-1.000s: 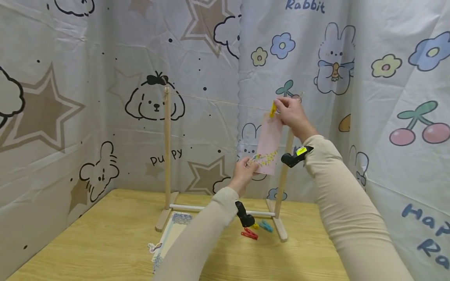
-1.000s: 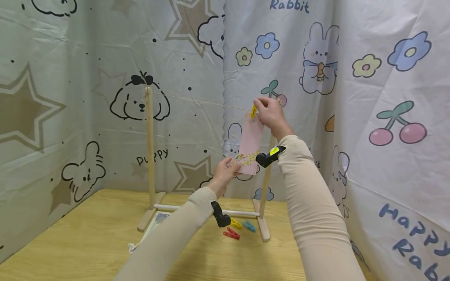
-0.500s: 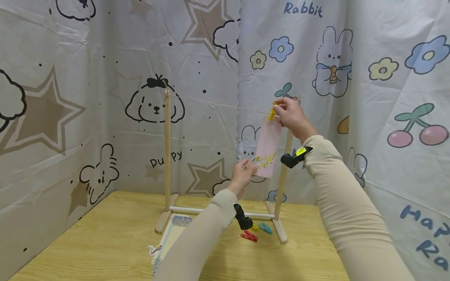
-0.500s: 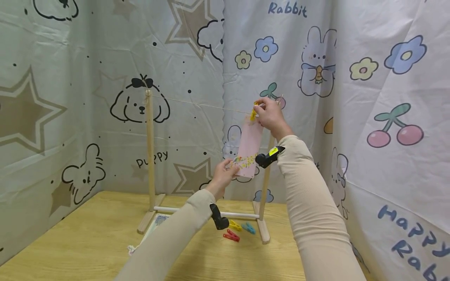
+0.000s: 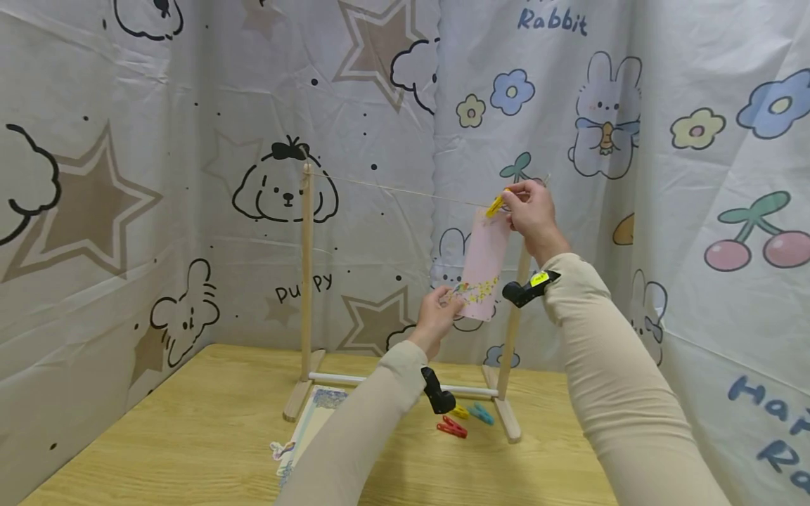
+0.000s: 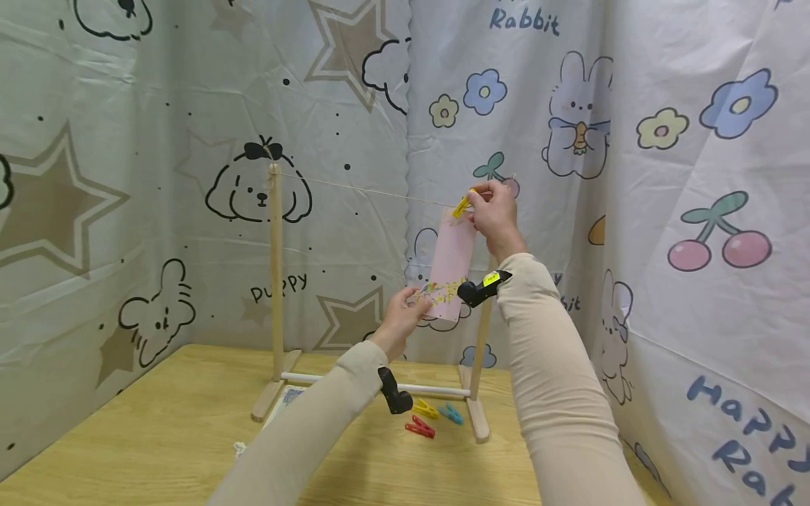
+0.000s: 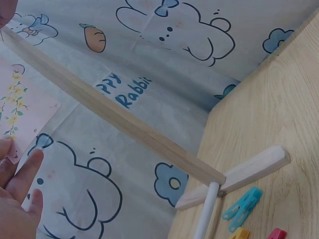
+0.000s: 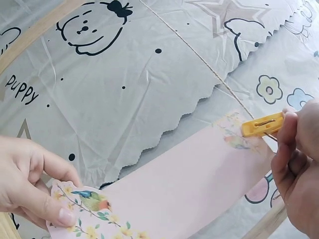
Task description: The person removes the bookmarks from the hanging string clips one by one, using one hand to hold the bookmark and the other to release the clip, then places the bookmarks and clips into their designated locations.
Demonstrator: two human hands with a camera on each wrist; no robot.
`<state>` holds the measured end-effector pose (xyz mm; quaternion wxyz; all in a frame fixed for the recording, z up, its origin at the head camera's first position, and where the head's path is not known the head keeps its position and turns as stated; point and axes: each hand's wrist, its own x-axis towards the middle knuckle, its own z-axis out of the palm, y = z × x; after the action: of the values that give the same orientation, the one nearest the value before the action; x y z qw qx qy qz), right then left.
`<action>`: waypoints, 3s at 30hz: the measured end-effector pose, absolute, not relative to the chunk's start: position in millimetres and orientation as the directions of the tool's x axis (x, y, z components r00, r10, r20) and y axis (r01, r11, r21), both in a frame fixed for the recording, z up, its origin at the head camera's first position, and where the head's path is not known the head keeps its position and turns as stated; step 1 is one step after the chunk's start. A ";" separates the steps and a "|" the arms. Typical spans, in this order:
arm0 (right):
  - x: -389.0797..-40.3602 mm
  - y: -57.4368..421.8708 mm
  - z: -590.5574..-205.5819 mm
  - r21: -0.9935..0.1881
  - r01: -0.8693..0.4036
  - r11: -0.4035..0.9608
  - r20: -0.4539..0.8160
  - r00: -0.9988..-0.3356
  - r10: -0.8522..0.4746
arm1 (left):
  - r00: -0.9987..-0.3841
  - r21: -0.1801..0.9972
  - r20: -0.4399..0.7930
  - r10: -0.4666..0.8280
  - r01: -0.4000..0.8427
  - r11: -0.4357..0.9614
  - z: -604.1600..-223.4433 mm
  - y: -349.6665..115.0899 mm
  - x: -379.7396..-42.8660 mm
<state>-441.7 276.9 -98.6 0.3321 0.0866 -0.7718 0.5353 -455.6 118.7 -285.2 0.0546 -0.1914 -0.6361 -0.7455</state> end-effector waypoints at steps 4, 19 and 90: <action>-447.2 273.6 -103.2 -0.783 -0.531 0.323 0.616 -0.732 0.289 | -0.917 0.923 0.367 0.159 0.337 -0.186 -283.8 117.7 -456.1; -452.9 267.3 -110.9 -0.850 -0.525 -0.042 0.450 -0.764 0.462 | -0.915 0.919 0.371 0.158 0.338 -0.202 -283.0 118.2 -451.7; -433.9 278.7 -141.2 -0.841 -0.469 -0.269 0.475 -0.879 0.046 | -0.918 0.914 0.390 0.074 0.377 -0.151 -289.8 71.4 -441.3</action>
<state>-433.9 278.7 -141.2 0.1658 0.1820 -0.5812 0.7756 -441.3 71.4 -289.8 0.1024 -0.1752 -0.6433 -0.7383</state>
